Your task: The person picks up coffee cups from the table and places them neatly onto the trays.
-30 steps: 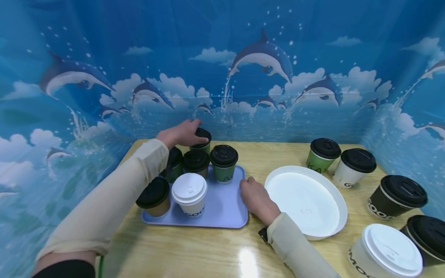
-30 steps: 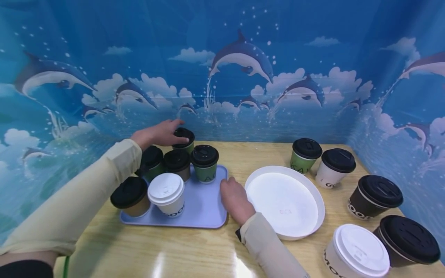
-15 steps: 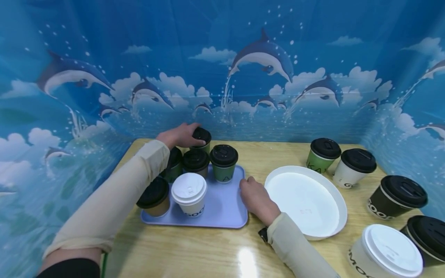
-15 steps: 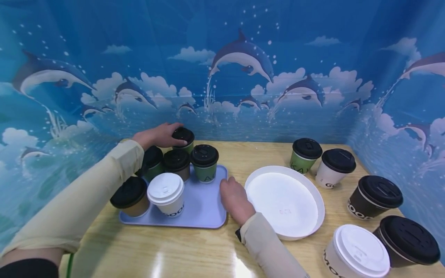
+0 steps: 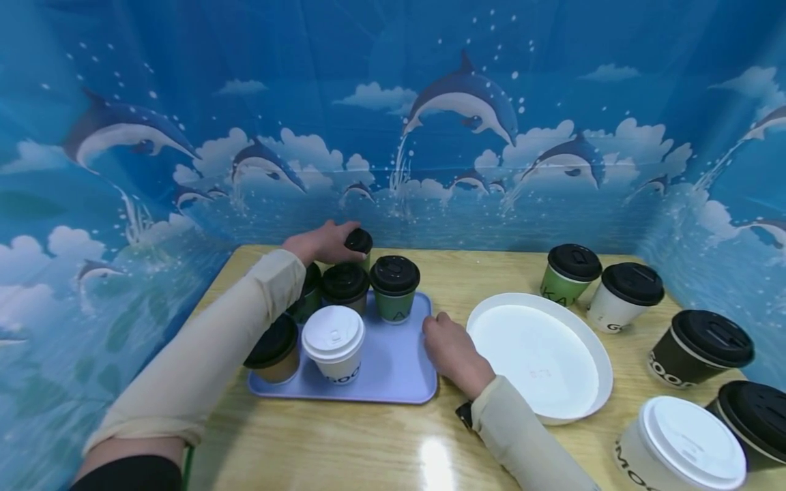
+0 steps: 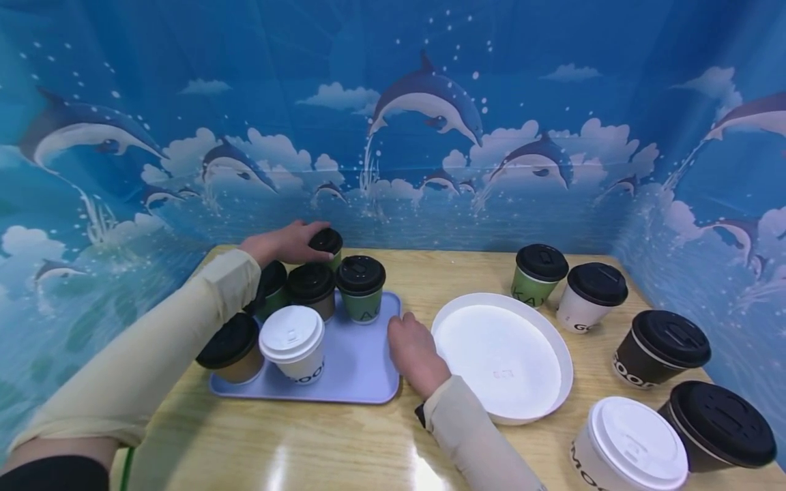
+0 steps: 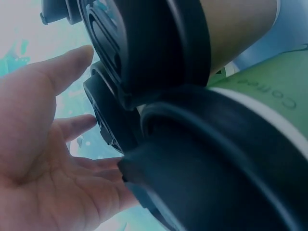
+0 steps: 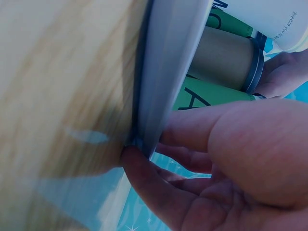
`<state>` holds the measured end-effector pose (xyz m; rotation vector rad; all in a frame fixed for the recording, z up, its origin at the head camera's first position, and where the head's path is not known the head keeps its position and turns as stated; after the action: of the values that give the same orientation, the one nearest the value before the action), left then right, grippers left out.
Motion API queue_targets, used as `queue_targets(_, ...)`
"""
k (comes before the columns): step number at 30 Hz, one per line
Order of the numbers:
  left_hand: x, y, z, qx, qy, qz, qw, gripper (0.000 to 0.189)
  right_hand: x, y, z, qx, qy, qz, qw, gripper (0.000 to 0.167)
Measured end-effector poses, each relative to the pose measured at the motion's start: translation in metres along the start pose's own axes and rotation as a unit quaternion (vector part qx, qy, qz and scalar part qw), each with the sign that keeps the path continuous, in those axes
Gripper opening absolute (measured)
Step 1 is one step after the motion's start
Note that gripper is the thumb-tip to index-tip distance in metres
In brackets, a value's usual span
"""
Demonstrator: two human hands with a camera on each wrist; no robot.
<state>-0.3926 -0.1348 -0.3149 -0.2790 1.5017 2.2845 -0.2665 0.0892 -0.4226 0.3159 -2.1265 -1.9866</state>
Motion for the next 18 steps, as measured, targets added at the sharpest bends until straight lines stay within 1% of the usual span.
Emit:
queue_targets(6, 0.0008, -0.0016, -0.0001, 0.003, -0.007, 0.003, 1.0, 0.083, -0.0004, 0.0003, -0.0002, 0.002, 0.001, -0.001, 1.0, 0.016)
queue_targets(7, 0.0005, -0.0016, 0.0002, 0.002, -0.01, 0.003, 0.9999, 0.083, -0.0002, -0.0016, 0.0005, -0.001, 0.006, 0.008, 1.0, 0.015)
queue_targets(13, 0.0001, -0.0021, 0.0005, -0.005, -0.022, 0.008, 0.9997, 0.082, -0.0012, -0.001, -0.0003, -0.005, 0.009, 0.023, 0.9997, 0.012)
queue_targets(14, 0.0003, -0.0022, 0.0005, -0.005, -0.023, 0.01, 0.9997, 0.082, -0.0014, 0.0011, -0.0011, -0.004, 0.004, 0.016, 0.9999, 0.013)
queue_targets(18, 0.0011, -0.0024, 0.0007, -0.007, -0.028, 0.016, 0.9995, 0.081, -0.0002, 0.0002, -0.001, -0.006, 0.001, 0.01, 0.9999, 0.013)
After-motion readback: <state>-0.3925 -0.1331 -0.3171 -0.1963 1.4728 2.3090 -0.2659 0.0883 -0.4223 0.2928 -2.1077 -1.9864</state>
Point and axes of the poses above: each hand's wrist, its own x-axis towards the middle knuckle, its own y-axis out of the back of the hand, z = x × y, the point moved 4 cm from there along x, towards the middle knuckle, and after that the axes turned 11 degrees about -x, right-handed, at the moved point
